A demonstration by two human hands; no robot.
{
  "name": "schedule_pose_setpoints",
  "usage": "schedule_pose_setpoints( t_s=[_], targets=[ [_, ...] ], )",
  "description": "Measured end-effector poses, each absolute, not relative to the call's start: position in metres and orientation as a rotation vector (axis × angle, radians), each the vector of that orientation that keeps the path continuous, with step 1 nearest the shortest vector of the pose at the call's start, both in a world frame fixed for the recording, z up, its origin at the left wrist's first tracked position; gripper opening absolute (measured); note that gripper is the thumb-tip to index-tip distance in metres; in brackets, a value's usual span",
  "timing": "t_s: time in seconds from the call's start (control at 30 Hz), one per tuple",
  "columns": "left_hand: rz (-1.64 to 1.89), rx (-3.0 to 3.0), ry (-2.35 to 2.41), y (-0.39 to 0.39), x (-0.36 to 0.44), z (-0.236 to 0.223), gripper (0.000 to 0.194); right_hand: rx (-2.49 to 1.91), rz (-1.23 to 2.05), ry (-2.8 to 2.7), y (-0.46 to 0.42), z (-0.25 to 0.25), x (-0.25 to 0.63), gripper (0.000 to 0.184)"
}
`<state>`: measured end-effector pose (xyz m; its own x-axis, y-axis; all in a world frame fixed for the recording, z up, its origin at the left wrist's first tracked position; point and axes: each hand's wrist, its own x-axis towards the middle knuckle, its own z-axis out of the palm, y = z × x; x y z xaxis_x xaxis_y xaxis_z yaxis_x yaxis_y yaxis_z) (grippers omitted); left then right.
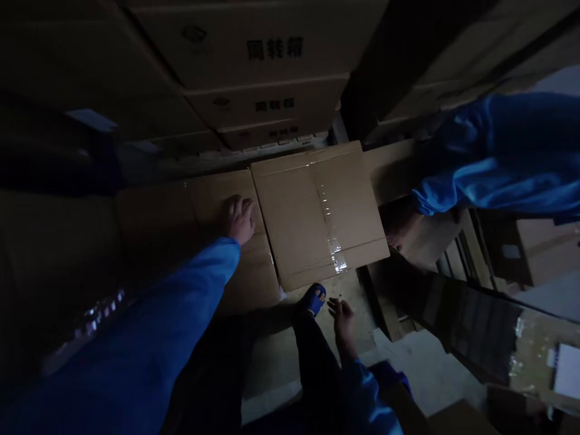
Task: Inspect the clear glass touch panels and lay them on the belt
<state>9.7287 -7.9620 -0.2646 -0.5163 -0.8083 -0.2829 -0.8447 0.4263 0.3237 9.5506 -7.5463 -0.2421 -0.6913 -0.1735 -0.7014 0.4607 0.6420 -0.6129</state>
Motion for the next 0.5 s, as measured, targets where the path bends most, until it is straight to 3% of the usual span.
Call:
schedule_pose_setpoints(
  t_s=[0.13,0.27,0.43,0.5],
  targets=[
    [0.604,-1.36,2.701,-7.998,9.654,-0.275,0.072,0.293,-1.208,2.075,-7.546,-0.269,9.48,0.049],
    [0.607,-1.393,2.685,-8.07,9.594,-0.292,0.093,0.236,-1.324,1.93,-7.568,-0.297,9.454,0.048],
    [0.605,-1.475,2.517,-8.11,9.533,-0.293,0.063,0.207,-1.41,1.83,-7.592,-0.311,9.474,0.043],
    [0.602,-1.525,2.455,-8.103,9.521,-0.285,0.065,0.196,-1.413,1.812,-7.591,-0.31,9.483,0.043]
  ],
)
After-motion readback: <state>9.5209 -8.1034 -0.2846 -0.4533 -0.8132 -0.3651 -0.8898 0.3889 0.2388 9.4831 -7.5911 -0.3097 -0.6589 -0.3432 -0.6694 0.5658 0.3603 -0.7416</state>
